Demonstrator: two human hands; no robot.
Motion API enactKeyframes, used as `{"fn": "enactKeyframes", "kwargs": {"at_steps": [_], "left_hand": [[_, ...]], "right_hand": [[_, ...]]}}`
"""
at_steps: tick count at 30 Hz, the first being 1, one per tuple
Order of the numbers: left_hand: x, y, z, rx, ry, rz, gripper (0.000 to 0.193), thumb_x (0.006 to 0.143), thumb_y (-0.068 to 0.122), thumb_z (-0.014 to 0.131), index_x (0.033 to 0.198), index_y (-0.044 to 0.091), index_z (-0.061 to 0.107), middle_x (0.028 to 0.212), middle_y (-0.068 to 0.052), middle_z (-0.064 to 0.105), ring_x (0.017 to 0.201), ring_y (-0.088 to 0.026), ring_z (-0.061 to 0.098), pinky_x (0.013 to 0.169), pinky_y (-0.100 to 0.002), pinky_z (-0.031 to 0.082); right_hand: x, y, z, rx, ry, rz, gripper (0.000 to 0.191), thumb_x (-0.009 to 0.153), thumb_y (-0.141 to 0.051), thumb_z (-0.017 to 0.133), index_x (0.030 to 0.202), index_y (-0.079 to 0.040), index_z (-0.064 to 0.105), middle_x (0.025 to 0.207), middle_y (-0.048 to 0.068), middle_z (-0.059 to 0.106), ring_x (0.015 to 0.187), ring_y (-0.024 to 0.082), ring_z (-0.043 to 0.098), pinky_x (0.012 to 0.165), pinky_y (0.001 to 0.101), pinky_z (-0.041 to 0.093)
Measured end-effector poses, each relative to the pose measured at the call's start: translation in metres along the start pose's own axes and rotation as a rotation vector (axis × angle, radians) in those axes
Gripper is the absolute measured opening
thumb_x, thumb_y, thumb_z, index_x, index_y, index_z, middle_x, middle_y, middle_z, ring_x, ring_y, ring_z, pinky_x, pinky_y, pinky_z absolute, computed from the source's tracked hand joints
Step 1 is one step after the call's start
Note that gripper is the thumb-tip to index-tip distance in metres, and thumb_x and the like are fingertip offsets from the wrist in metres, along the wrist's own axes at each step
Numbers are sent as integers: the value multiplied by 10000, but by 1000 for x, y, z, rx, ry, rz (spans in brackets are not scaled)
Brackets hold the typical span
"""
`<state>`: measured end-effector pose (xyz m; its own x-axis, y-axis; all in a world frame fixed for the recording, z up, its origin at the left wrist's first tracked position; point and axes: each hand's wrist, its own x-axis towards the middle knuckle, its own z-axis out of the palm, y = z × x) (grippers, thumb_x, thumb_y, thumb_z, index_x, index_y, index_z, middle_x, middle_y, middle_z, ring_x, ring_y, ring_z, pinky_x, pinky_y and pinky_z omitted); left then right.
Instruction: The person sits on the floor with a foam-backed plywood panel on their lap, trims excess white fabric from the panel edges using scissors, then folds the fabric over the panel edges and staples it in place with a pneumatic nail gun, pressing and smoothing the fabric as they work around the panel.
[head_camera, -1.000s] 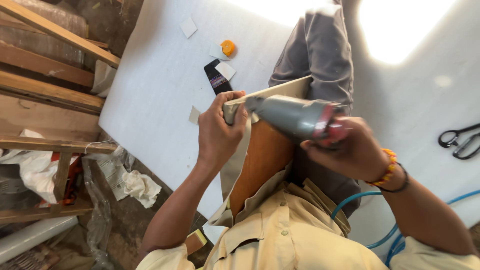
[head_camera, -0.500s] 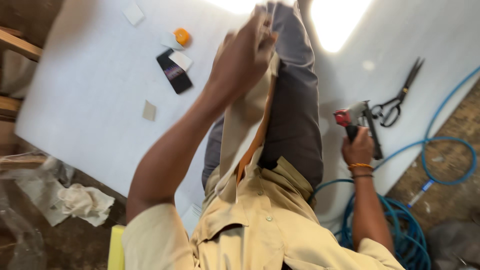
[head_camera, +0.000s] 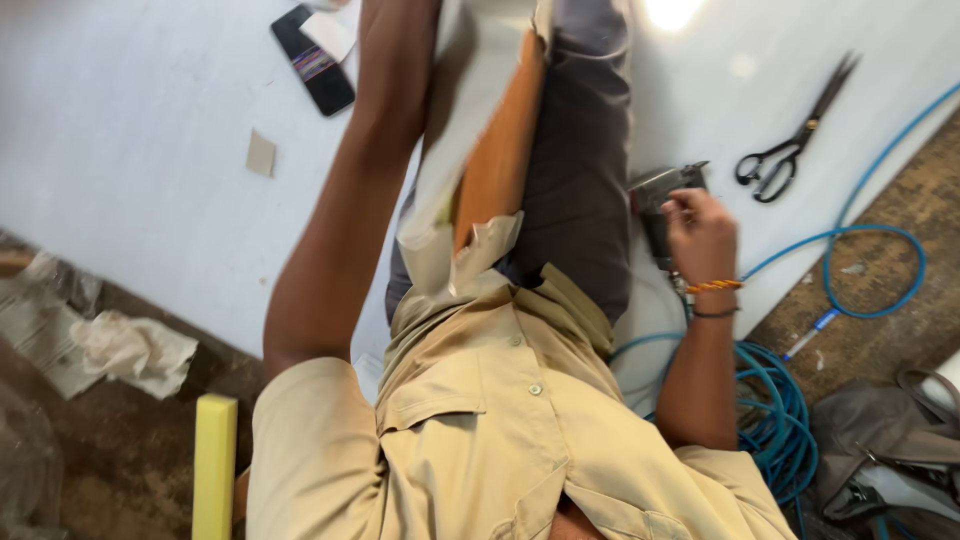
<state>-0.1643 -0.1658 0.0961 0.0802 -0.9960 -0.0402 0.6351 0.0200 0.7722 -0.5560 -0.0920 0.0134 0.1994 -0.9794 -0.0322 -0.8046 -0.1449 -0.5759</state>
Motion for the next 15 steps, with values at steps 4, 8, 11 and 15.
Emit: {"fn": "enactKeyframes", "kwargs": {"at_steps": [4,8,11,15], "left_hand": [[-128,-6,-10,-253,-45,-43,835,1103,669,254,1674,64,180,1713,-99,268,1600,-241,250,1348,-400,216],[-198,-27,-5,40,23,36,1065,969,804,292,1710,99,-7,1766,-93,121,1628,-252,209,1345,-442,229],[-215,-26,-5,378,-18,182,1050,1006,797,285,1676,81,-91,1776,-105,12,1657,-237,110,1373,-412,166],[-219,-11,-6,528,-122,278,954,1140,528,489,1629,48,-173,1758,-182,-127,1610,-271,117,1332,-427,190]], "right_hand": [[7,-113,-41,631,-174,-97,120,1086,-128,691,1153,-33,723,899,43,655,676,69,548,595,214,420],[30,-222,-45,642,-431,-589,260,973,-196,754,1178,-42,710,890,44,601,649,72,487,573,232,401],[42,-282,-45,464,-372,-879,359,921,-247,783,1171,-12,675,1000,108,567,856,213,550,738,343,474],[46,-322,-45,252,-487,-885,226,911,-221,791,1024,-71,666,1004,135,556,969,269,575,861,404,510]]}}
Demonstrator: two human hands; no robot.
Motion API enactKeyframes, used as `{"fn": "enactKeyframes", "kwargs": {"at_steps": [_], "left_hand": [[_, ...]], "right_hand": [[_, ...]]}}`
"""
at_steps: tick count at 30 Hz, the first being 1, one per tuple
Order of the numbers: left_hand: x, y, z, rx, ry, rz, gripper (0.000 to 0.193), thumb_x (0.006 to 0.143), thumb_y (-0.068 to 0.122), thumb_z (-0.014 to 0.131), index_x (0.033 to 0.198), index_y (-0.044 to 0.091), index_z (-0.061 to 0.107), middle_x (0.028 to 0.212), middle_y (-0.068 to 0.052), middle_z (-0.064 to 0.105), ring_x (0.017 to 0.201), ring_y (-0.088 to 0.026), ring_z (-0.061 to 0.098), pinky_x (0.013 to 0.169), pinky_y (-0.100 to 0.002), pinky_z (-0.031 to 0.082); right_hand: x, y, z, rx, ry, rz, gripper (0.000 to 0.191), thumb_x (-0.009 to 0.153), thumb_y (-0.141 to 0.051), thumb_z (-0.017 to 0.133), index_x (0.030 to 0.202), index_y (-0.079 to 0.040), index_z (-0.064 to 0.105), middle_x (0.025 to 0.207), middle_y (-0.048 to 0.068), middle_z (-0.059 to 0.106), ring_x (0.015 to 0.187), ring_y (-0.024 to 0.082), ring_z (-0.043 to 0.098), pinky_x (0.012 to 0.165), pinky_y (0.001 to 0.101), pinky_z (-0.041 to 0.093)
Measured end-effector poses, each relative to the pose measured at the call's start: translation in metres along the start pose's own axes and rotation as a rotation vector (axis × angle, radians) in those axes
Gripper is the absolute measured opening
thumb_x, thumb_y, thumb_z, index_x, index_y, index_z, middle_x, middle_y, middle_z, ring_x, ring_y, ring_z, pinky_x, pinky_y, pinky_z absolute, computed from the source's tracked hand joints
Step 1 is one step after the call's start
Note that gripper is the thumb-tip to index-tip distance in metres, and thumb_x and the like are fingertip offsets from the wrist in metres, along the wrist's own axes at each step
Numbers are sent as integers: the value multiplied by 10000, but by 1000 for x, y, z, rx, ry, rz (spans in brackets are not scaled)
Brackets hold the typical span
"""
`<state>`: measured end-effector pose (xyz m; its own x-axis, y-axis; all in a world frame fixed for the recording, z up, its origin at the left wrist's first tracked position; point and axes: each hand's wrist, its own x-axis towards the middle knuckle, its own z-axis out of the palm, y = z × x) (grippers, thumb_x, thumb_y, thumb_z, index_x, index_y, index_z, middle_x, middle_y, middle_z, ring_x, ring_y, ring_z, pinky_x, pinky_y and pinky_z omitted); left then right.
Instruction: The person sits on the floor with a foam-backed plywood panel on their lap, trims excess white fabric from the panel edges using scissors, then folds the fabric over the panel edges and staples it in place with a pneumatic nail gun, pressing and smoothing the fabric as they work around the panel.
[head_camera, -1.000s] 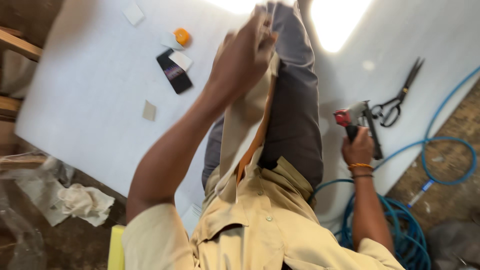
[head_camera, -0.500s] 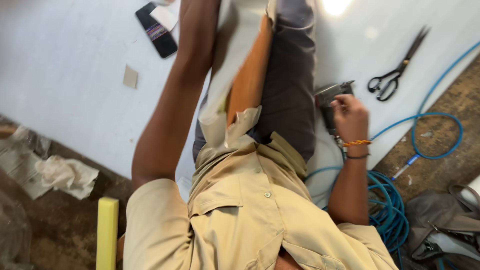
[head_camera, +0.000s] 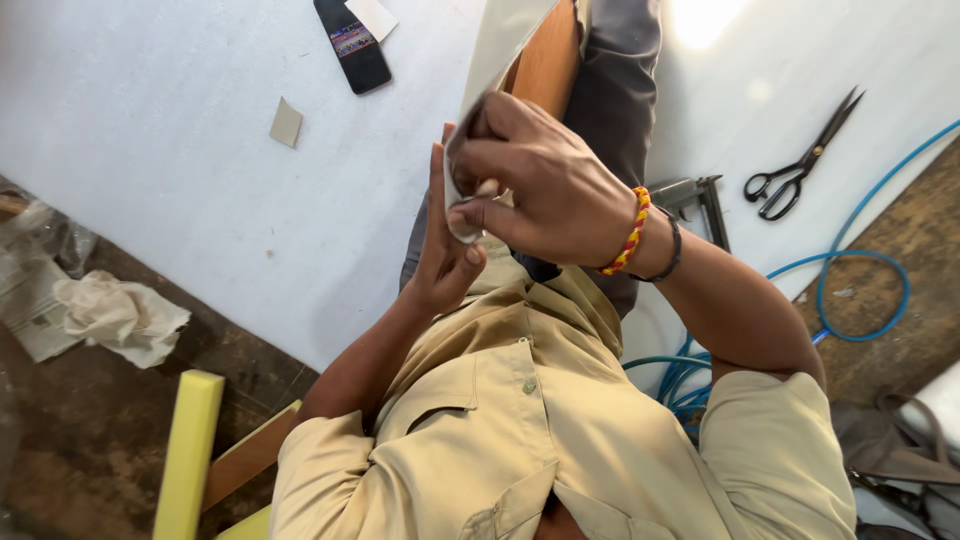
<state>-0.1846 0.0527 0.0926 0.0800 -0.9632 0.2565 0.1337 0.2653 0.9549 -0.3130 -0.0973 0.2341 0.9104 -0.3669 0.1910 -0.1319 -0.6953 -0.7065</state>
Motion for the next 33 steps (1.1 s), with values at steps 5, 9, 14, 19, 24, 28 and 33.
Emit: {"fn": "enactKeyframes", "kwargs": {"at_steps": [5,9,14,19,24,28,33], "left_hand": [[4,5,-7,282,25,52,828,1165,372,484,1668,54,-91,1754,-203,-27,1633,-302,51,1354,-424,130],[4,8,-8,448,77,93,784,1154,303,452,1688,26,-50,1736,-228,13,1651,-349,54,1385,-446,119],[3,22,1,454,167,64,695,1168,205,416,1654,-53,-9,1722,-275,83,1631,-398,123,1363,-457,162],[11,26,12,247,285,-79,660,1111,197,432,1574,-102,68,1708,-336,100,1560,-440,341,1252,-452,397],[9,26,12,362,283,-32,577,1131,189,443,1604,-70,239,1709,-288,266,1598,-427,278,1329,-443,282],[8,23,12,408,302,28,625,1152,177,439,1618,-100,129,1717,-348,90,1627,-473,82,1368,-480,148],[10,20,12,426,322,73,706,1142,212,509,1618,-69,70,1708,-325,71,1653,-442,59,1404,-486,107]], "right_hand": [[0,-19,-1,-84,-9,-30,234,960,-153,752,1059,-23,586,939,90,622,906,264,598,825,422,511],[5,-27,-12,-197,-130,-153,277,916,-30,711,1188,-33,660,902,68,651,869,242,608,780,408,536],[32,-35,-17,-479,-164,-451,283,937,-155,770,1200,-116,675,1055,35,626,1070,236,587,897,369,539],[50,-57,-25,-765,-253,-466,333,781,-222,794,1096,-122,755,1075,51,633,1045,229,591,851,360,495],[71,-67,-24,-874,-260,-614,167,854,-192,799,756,-136,677,1218,69,655,1133,222,588,874,376,470],[73,-75,-21,-879,-289,-634,79,806,-206,779,828,-138,743,1229,72,658,1155,220,577,918,392,474],[65,-69,-6,-1122,-423,-700,122,763,-197,766,749,-87,716,933,-23,635,1012,166,583,851,356,481]]}}
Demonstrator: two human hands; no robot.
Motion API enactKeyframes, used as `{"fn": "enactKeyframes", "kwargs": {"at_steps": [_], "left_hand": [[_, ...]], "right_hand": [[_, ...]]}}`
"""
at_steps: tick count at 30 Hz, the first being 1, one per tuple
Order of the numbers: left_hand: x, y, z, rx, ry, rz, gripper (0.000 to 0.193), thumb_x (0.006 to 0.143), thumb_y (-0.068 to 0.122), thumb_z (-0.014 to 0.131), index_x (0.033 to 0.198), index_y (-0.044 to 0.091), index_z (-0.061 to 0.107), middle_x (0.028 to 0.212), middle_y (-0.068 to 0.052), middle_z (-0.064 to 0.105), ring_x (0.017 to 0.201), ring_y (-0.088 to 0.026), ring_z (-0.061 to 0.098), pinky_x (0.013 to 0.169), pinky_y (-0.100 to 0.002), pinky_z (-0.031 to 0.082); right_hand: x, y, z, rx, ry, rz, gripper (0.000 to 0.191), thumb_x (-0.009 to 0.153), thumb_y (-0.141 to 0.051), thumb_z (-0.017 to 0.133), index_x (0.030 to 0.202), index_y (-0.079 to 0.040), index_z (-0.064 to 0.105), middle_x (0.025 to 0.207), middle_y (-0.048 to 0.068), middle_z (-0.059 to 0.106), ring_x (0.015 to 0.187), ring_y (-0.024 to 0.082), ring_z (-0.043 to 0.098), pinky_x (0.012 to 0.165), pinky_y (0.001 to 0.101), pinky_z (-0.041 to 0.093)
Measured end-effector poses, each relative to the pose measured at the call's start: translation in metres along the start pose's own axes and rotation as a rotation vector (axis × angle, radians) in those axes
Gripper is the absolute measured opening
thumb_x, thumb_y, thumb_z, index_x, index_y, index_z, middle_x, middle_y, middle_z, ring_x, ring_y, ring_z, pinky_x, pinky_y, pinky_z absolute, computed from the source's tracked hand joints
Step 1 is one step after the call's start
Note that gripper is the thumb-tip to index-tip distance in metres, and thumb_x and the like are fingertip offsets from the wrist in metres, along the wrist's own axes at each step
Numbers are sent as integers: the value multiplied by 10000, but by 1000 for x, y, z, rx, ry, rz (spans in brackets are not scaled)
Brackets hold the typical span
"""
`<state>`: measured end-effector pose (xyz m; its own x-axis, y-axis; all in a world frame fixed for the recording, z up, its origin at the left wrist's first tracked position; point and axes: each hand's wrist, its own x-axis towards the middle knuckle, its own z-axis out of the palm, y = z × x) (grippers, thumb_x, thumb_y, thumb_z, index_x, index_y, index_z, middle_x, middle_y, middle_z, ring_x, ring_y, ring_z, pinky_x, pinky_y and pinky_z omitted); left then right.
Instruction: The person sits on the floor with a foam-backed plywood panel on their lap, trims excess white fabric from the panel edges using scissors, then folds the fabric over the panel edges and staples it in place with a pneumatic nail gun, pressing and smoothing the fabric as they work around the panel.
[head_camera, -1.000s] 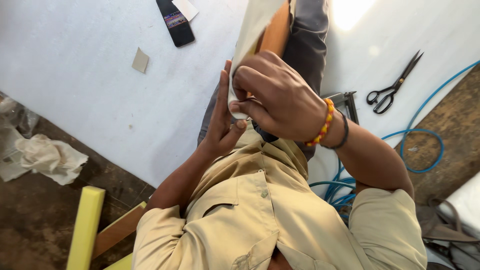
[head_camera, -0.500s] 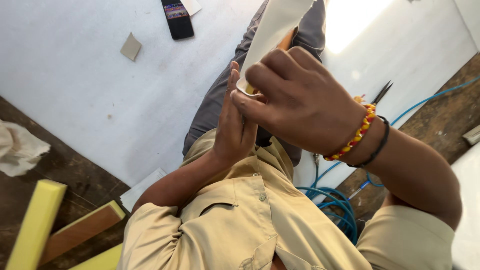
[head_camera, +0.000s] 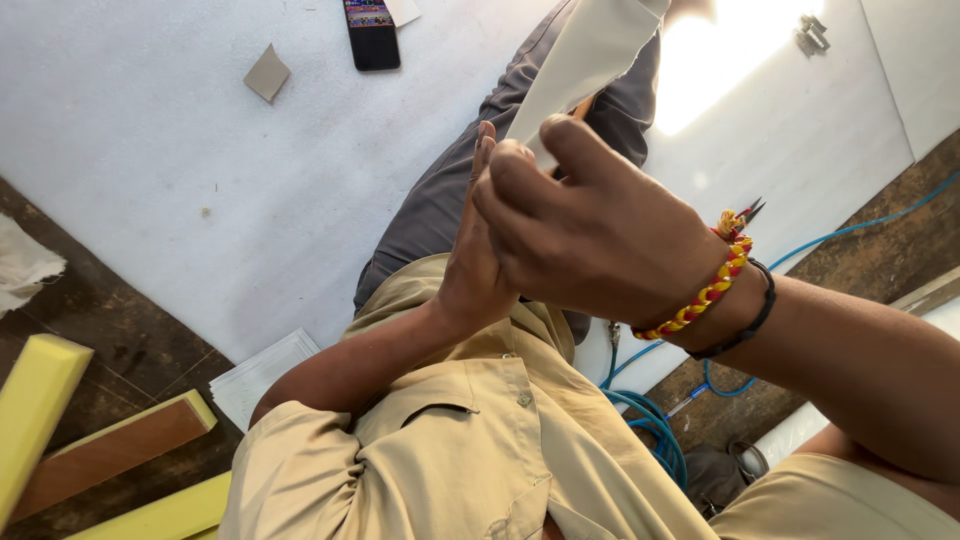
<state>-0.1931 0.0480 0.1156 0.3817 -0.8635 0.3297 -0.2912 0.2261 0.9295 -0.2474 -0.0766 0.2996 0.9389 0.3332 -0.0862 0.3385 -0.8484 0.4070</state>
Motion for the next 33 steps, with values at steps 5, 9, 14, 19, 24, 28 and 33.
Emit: {"fn": "enactKeyframes", "kwargs": {"at_steps": [5,9,14,19,24,28,33], "left_hand": [[4,-2,-3,-7,1,-66,717,1070,76,390,1646,-62,-15,1749,-282,31,1650,-396,30,1393,-481,98],[5,0,-1,5,37,-106,670,1090,23,375,1658,-46,27,1764,-248,38,1679,-401,44,1413,-492,107],[3,2,2,-4,62,-80,679,1087,26,391,1656,-55,29,1758,-256,43,1641,-409,49,1413,-508,103],[3,4,0,27,67,-62,712,1028,3,398,1639,-74,41,1737,-279,70,1657,-434,68,1387,-512,117],[4,4,1,44,64,-89,732,982,-42,385,1643,-71,71,1741,-280,91,1664,-426,84,1389,-508,136],[2,3,3,21,43,-81,719,1014,-50,390,1652,-56,60,1749,-272,88,1671,-413,88,1393,-486,150],[10,1,-7,5,52,-32,752,1004,-41,389,1673,-30,47,1713,-253,118,1626,-403,153,1359,-441,213]], "right_hand": [[-11,-2,14,26,-57,-122,217,880,-174,765,721,-108,634,830,-23,584,866,157,559,737,324,467],[-38,-2,5,12,165,193,127,857,-225,759,919,-115,767,873,31,689,798,144,651,647,275,474],[-50,-17,18,1031,-126,959,613,959,-590,577,694,-45,667,553,21,557,471,130,517,450,316,393],[-24,-20,52,1431,-413,1201,747,944,-647,441,567,-60,707,453,17,582,395,92,541,416,269,452],[-10,-17,52,1628,-373,1228,578,947,-451,607,572,-20,693,461,36,573,406,98,491,426,299,423],[-4,-11,49,1700,-211,1257,434,930,-288,626,600,-7,663,528,6,608,472,56,523,465,271,459],[-16,-17,50,1282,-311,1119,492,971,-325,625,629,29,640,496,112,534,431,142,490,480,307,433]]}}
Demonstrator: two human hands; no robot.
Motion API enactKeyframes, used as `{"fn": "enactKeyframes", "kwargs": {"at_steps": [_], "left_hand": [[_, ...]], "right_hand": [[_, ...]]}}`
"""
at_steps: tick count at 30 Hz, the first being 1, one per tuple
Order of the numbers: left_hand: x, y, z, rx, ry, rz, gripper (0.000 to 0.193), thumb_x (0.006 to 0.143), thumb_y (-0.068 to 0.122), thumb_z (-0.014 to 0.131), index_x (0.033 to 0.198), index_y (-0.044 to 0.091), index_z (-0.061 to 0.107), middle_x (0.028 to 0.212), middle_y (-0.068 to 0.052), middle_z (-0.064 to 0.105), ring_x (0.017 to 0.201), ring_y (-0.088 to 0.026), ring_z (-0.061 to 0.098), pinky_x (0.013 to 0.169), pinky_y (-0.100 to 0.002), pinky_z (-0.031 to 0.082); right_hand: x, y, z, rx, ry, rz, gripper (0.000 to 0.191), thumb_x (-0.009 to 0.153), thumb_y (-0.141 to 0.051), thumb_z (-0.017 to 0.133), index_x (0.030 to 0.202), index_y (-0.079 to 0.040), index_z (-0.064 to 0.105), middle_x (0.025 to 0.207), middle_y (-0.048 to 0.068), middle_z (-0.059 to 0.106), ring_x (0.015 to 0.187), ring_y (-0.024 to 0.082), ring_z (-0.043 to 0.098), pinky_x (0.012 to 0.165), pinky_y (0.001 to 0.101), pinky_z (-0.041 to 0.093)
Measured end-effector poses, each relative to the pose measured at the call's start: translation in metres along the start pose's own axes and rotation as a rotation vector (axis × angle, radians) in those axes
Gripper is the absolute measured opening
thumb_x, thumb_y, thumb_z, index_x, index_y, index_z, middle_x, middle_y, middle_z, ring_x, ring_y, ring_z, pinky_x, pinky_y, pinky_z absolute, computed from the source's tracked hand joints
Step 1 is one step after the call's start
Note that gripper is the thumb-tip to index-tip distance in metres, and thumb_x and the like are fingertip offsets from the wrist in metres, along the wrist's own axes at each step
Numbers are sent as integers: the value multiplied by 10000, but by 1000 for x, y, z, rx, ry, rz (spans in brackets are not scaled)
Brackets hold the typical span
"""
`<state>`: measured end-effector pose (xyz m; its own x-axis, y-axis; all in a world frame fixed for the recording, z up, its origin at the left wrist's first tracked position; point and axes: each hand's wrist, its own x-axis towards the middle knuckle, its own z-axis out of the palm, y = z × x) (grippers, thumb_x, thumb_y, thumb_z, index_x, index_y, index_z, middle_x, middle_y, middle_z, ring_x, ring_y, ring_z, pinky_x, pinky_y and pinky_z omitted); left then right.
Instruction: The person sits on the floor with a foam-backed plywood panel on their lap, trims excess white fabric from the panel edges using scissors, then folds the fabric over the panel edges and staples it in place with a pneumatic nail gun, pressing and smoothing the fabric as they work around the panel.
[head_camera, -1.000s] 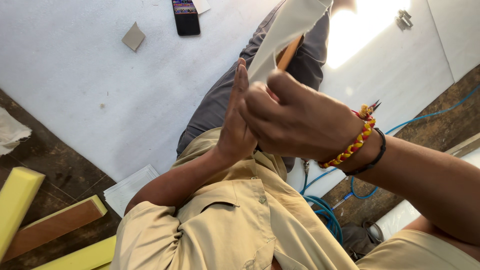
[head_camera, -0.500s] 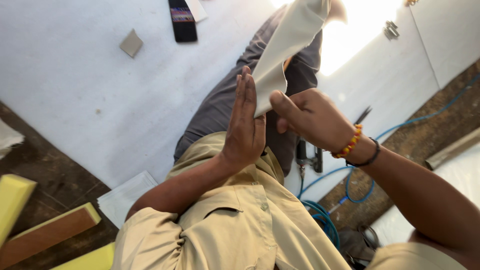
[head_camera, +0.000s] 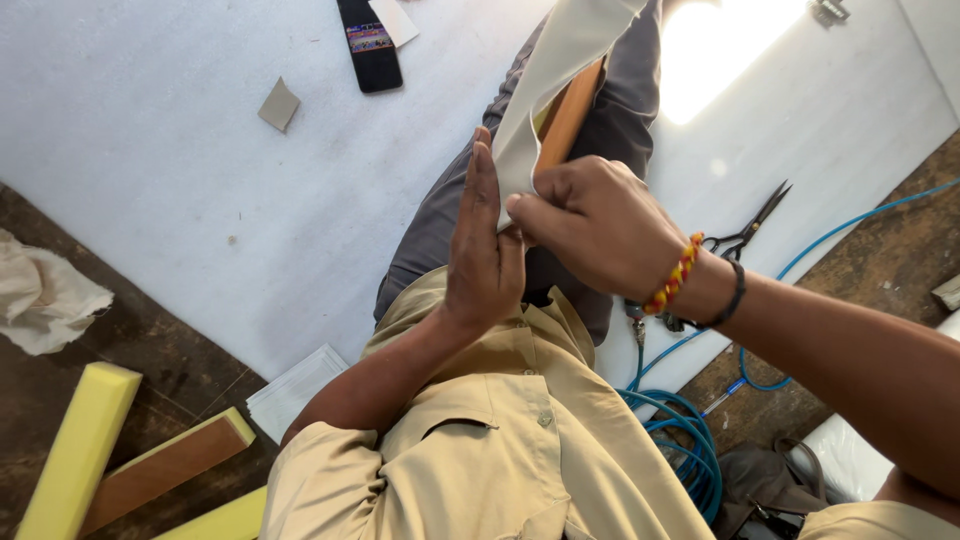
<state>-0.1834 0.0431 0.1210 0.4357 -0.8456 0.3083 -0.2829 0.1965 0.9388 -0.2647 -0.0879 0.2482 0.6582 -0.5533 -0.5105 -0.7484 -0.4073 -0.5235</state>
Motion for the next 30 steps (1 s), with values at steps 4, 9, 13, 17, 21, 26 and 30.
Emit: {"fn": "enactKeyframes", "kwargs": {"at_steps": [4,9,13,17,21,26,30], "left_hand": [[8,-2,-14,137,-99,67,718,999,-8,474,1654,-12,178,1696,-261,193,1584,-419,310,1307,-439,372],[8,-6,-15,263,-183,160,696,1003,9,551,1629,-7,247,1700,-264,203,1581,-424,354,1240,-436,445],[7,-11,-12,303,-218,188,698,980,-42,536,1624,5,271,1701,-242,236,1535,-421,351,1278,-478,407],[4,-9,-9,324,-217,167,650,1004,-40,572,1601,12,320,1691,-211,258,1547,-438,366,1292,-523,364],[1,-7,-9,387,-214,144,636,1019,-54,622,1594,49,373,1696,-148,292,1560,-438,368,1242,-490,359],[0,-5,-9,399,-227,149,693,966,-108,594,1599,72,378,1703,-132,285,1536,-406,378,1241,-484,371],[1,1,-10,341,-224,92,675,979,-68,580,1602,27,338,1701,-201,256,1571,-424,383,1249,-471,434]], "right_hand": [[-17,36,8,270,59,-39,390,980,-284,612,692,-36,700,551,8,637,460,64,539,458,258,441],[-32,88,64,935,90,-152,346,1089,-187,619,831,30,698,669,7,576,601,43,436,556,216,373],[-23,118,94,1102,40,-181,297,1078,-193,590,980,51,729,801,21,673,693,37,531,631,199,446],[-12,119,80,980,-6,-291,304,1075,-221,610,978,41,730,832,33,693,726,46,587,655,208,498],[-2,108,43,832,-155,-320,312,1034,-267,645,1050,35,722,879,9,722,791,24,603,692,205,520],[7,93,22,660,-302,-97,407,981,-339,660,743,-17,734,532,-41,548,487,19,409,439,226,352],[5,79,10,515,-176,-186,590,984,-368,724,606,18,486,518,4,396,507,52,306,436,268,288]]}}
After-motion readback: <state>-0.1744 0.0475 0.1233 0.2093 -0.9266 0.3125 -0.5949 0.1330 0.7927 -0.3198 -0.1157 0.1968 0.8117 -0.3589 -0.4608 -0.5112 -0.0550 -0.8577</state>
